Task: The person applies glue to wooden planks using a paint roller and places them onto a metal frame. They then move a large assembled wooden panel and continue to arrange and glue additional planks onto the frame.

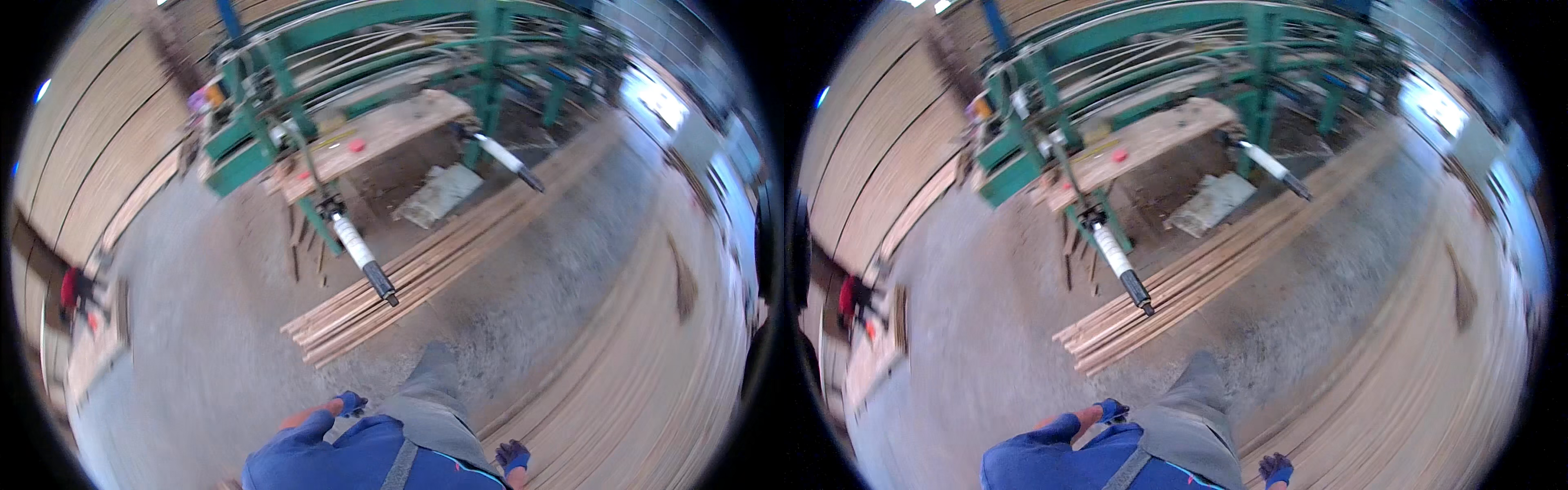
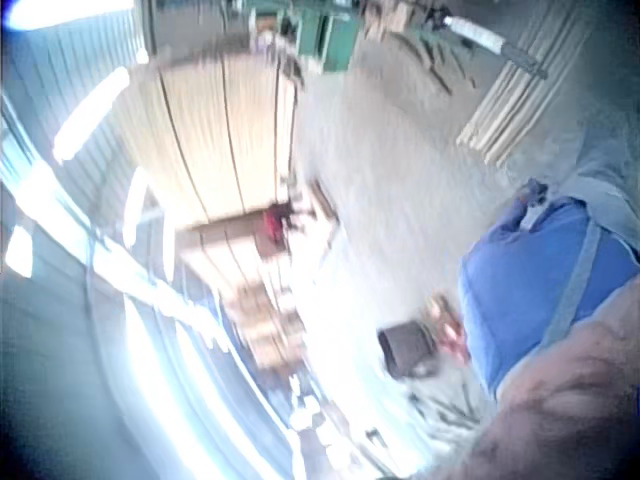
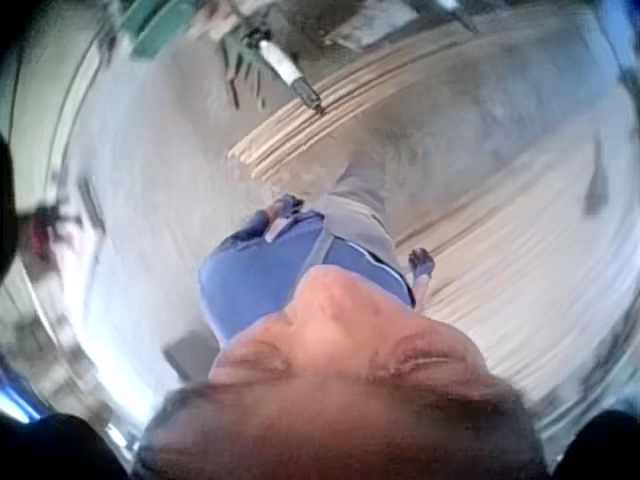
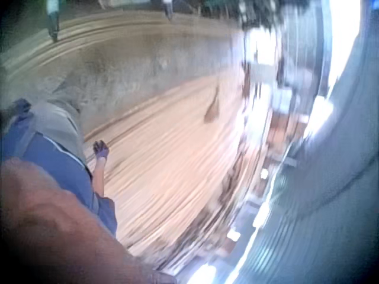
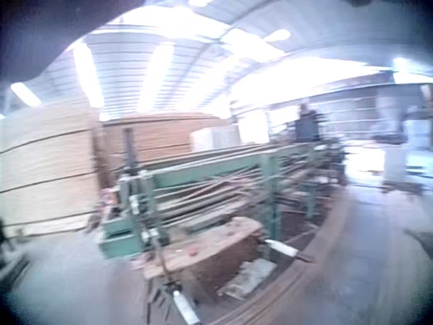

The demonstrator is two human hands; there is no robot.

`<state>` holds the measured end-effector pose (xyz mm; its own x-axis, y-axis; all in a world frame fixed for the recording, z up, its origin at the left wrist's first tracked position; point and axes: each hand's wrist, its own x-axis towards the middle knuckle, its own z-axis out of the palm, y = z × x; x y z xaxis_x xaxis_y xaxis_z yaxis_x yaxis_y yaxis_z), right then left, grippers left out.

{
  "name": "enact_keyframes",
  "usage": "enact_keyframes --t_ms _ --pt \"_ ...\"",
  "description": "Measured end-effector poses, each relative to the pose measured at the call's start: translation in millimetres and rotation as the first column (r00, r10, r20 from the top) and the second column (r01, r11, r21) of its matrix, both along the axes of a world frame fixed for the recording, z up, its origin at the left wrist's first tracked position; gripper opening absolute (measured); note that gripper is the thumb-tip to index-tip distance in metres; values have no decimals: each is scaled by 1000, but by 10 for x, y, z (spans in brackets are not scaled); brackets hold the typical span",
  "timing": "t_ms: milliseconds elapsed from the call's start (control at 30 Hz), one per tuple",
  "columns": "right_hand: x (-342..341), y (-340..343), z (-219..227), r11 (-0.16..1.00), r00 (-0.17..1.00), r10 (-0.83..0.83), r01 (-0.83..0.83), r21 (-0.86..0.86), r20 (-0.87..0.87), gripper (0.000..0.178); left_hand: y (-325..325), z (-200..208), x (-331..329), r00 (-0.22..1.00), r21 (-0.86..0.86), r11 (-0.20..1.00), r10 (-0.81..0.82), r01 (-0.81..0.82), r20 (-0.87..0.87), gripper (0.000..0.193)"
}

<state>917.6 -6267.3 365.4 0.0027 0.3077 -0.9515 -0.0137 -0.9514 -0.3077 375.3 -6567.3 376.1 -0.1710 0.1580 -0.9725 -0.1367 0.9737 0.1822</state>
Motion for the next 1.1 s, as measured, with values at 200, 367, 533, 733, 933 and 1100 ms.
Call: enact_keyframes --t_ms 200,367,533,733,933,1100 --pt "-256 2880 61 931 937 335 -313 186 -99 47 996 -539 474 869 -69 868 494 -492 19 36" --pt "-908 4270 530 898 903 425 -429 95 62 42 3396 -948 73 542 333 661 -133 672 -830 35" --pt "-1279 6069 318 782 782 618 -622 42 86 38 5488 655 -91 801 729 621 573 -287 -172 33" --pt "-1182 8478 212 719 719 686 -693 46 107 34 6366 -82 498 744 603 720 601 -344 -292 33" --pt "-1082 11001 -606 795 790 607 -602 79 -88 20 7324 -37 1655 933 106 994 25 14 -358 27" --pt "-3411 12040 572 -626 -140 679 -622 470 721 24 8382 -611 1788 991 202 978 -31 57 -129 29"
